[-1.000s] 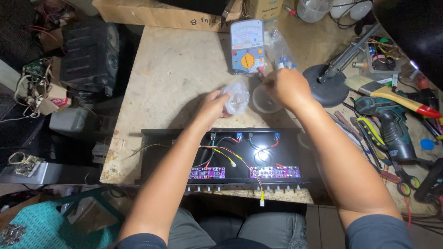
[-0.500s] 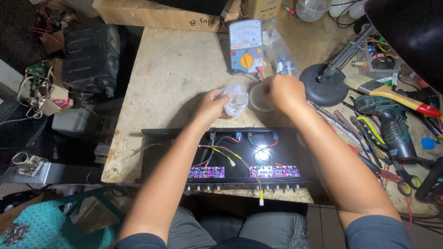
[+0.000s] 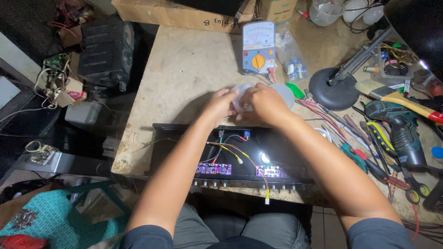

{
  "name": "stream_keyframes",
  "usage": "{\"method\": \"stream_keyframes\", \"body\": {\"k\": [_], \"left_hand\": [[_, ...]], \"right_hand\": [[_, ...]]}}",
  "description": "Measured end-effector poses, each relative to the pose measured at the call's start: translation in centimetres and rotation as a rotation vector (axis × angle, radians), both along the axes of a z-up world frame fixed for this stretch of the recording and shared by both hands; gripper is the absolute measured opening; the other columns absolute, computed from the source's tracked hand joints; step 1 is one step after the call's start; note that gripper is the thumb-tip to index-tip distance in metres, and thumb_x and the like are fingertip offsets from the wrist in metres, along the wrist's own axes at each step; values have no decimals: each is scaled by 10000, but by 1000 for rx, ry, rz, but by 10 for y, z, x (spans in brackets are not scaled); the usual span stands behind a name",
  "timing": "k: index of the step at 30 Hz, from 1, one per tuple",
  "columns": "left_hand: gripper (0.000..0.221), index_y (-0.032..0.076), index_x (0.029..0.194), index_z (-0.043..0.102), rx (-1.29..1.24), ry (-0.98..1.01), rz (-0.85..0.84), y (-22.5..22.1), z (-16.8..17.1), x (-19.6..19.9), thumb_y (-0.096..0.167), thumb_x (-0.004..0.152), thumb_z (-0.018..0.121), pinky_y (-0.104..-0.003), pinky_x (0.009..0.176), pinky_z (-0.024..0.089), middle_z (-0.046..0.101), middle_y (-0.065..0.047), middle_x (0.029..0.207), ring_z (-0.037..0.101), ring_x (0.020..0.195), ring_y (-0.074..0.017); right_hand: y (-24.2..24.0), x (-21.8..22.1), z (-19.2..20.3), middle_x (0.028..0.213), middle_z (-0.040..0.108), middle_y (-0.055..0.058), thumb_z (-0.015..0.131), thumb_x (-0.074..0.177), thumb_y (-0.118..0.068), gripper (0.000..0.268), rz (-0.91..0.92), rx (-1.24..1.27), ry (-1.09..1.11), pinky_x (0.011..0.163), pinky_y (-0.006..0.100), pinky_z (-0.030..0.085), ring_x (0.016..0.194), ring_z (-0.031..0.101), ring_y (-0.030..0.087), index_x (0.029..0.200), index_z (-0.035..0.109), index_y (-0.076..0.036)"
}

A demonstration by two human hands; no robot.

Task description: Assembling an electronic amplifier by connecting internal wiring and securing components with a screwdriver.

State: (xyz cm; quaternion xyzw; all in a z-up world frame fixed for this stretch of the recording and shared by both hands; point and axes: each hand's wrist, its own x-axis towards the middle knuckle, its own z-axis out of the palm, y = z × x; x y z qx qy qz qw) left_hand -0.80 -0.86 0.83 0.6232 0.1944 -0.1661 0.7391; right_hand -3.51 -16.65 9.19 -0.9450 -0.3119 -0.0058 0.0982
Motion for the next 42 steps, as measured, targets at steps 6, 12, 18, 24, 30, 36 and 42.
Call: {"method": "stream_keyframes", "body": {"k": [6,12,18,24,30,36,42], "left_hand": [[896,6,1537,412,21,7,6,18,47,-27,670,946,528,-173,653,476,432,-213,1521,647,1161,-302],[1063,176,1661,171,-225,2,-63,21,28,-19,547,858,760,-474,1092,458,363,-180,1636,469,1416,-426],[727,11,1479,427,-592,-102,-22,11,-4,-16,58,874,827,-455,989,612,656,-159,1247,719,1064,-308],[594,10,1457,531,-513,-200,-50,21,14,-34,116,932,789,-368,975,619,678,-224,1304,721,1136,-345],[367,89,1297,681,-494,-177,-35,22,-10,-29,169,951,774,-365,929,651,742,-172,1190,763,1034,-280],[326,83,1236,694,-477,-180,1,24,-10,-38,143,931,792,-347,927,652,756,-122,1147,762,1019,-235],[362,94,1269,662,-438,-214,7,26,-21,-32,58,926,772,-346,940,653,700,-39,1148,725,1031,-185]], "right_hand": [[-16,28,-9,950,754,115,643,984,-259,154,-111,467,168,872,539,517,1026,680,388,1003,732,-134],[-7,22,36,905,750,93,536,1097,-273,190,-115,702,326,915,476,511,968,707,307,1043,639,-123],[-28,26,42,831,563,55,493,1095,-327,217,-144,786,436,881,382,454,896,559,207,1001,556,-141],[-27,-6,57,940,709,4,533,886,-10,297,-184,1108,676,820,223,538,851,671,92,1096,735,-69],[-16,-10,48,1067,753,127,696,818,89,446,-85,841,497,868,402,588,919,699,208,1247,698,-33],[5,-27,59,895,751,25,592,958,-74,251,-259,843,423,810,341,564,822,658,130,1156,740,-119],[-31,41,-43,627,641,27,568,953,-242,276,-413,796,422,586,294,460,611,555,126,768,752,-151]]}}
